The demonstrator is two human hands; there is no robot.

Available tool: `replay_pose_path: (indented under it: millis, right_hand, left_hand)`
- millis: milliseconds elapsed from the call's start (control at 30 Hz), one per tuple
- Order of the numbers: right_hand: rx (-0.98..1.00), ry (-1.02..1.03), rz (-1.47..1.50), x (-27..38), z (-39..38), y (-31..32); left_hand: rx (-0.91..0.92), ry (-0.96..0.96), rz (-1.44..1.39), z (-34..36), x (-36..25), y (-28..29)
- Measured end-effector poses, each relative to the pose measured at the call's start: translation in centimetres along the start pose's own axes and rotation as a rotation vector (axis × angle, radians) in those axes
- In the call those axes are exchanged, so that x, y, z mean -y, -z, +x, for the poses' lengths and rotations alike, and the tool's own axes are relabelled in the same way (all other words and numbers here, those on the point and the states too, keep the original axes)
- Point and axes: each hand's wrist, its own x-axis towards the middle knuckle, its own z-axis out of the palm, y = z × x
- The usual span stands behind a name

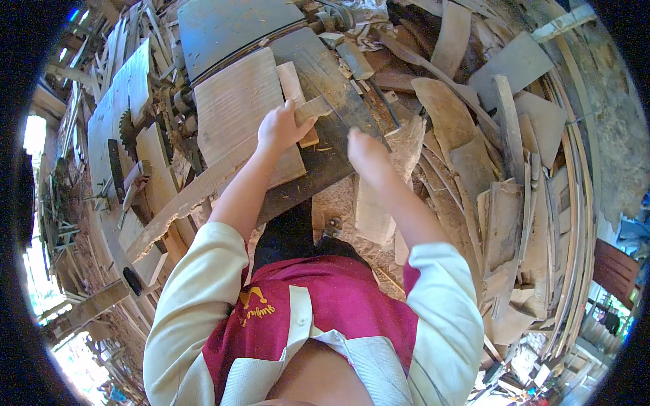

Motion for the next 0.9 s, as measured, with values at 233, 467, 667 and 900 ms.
replay_pose_path:
  millis: [233,467,667,900]
  right_hand:
    - [-0.063,0.018,0.008,1.5,1.8,0.1]
    - [-0.046,0.001,-0.054,-2.1,-6.5,0.8]
    - [0.084,-0.117,-0.104,-1.6,-9.7,3.6]
    - [-0.058,0.020,0.013,1.1,-0.3,1.5]
  left_hand:
    - [-0.059,-0.019,-0.007,-0.1,0.3,0.0]
    - [-0.049,-0.033,-0.011,-0.1,0.7,-0.1]
    - [-0.051,-0.044,-0.004,-0.3,0.9,0.0]
    - [-0.080,-0.072,0.014,-0.2,0.3,-0.2]
